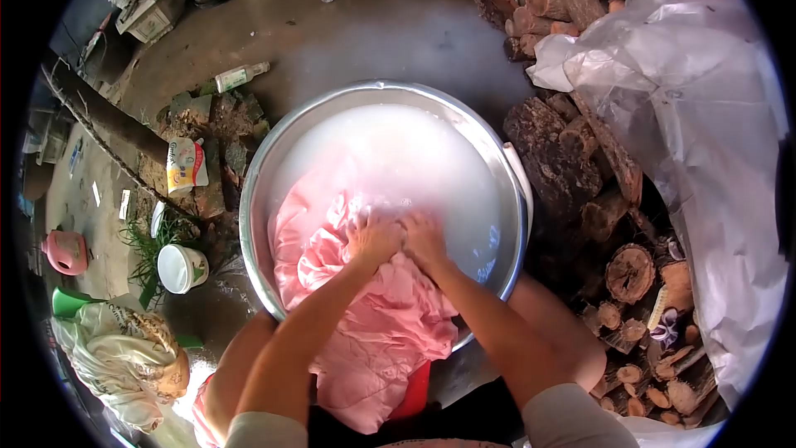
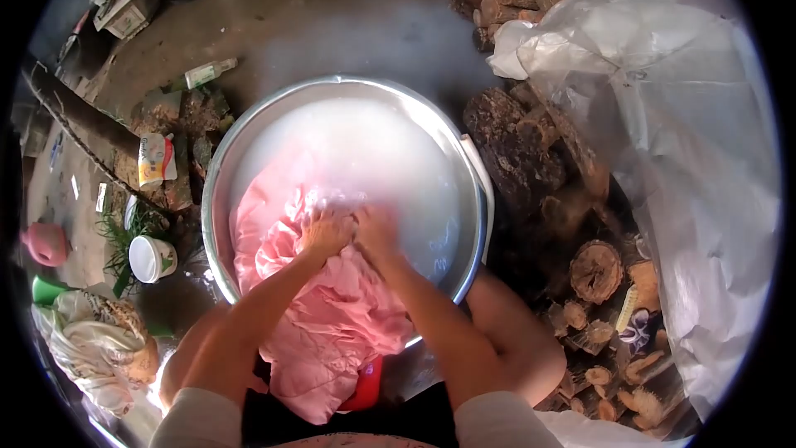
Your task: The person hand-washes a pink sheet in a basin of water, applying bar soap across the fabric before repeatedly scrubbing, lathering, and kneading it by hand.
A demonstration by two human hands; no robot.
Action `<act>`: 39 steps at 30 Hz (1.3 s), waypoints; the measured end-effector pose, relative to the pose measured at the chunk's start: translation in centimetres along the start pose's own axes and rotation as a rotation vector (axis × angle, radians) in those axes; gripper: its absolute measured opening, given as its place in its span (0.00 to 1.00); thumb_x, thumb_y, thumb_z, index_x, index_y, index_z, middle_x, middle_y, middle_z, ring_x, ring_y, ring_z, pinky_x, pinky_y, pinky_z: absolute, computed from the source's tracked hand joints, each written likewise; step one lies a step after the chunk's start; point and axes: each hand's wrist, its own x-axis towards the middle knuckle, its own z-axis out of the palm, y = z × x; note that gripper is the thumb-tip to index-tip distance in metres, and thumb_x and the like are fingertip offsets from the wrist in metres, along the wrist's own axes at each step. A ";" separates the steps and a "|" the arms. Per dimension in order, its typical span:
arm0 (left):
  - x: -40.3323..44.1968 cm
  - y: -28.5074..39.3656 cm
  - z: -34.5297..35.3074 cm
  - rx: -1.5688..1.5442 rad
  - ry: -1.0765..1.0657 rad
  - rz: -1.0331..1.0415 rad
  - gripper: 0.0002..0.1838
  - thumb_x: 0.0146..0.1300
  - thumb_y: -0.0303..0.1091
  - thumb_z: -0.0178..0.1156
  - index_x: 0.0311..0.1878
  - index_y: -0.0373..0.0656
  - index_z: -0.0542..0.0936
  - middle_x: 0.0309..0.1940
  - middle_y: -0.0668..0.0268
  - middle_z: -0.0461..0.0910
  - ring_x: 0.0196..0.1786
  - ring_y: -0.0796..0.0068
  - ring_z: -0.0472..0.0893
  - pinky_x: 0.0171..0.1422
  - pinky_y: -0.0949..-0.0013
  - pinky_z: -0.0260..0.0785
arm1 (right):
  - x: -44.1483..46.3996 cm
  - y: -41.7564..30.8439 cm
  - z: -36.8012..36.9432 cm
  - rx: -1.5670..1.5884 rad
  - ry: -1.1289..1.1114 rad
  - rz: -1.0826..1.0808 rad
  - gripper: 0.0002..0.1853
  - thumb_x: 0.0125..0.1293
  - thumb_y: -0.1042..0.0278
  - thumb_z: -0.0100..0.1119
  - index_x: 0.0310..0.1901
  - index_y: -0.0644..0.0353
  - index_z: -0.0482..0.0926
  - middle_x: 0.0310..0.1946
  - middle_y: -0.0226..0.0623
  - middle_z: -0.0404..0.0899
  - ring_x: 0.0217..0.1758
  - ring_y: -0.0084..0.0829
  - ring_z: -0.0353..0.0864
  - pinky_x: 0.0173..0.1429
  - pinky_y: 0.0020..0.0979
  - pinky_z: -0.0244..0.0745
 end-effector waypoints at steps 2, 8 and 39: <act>-2.3 0.2 -3.4 -0.203 -0.433 -0.010 0.19 0.63 0.45 0.49 0.53 0.49 0.76 0.52 0.57 0.72 0.58 0.48 0.68 0.61 0.41 0.59 | -2.8 -1.2 -2.2 0.227 -0.242 0.083 0.23 0.55 0.63 0.57 0.53 0.59 0.72 0.52 0.47 0.73 0.57 0.49 0.70 0.59 0.46 0.64; -9.3 1.8 -11.0 -0.224 -0.089 0.558 0.16 0.50 0.35 0.57 0.42 0.38 0.76 0.39 0.57 0.75 0.43 0.52 0.73 0.47 0.49 0.63 | -11.5 -8.5 -11.6 0.172 -0.319 -0.479 0.20 0.55 0.65 0.58 0.50 0.61 0.73 0.55 0.49 0.69 0.55 0.50 0.69 0.56 0.51 0.61; -11.3 -0.4 -11.0 -0.352 0.033 0.748 0.17 0.53 0.45 0.58 0.43 0.46 0.79 0.47 0.52 0.73 0.49 0.52 0.74 0.54 0.47 0.65 | -9.6 -10.3 -13.6 0.287 -0.040 -0.459 0.17 0.50 0.63 0.59 0.42 0.59 0.80 0.39 0.43 0.75 0.48 0.50 0.73 0.48 0.55 0.67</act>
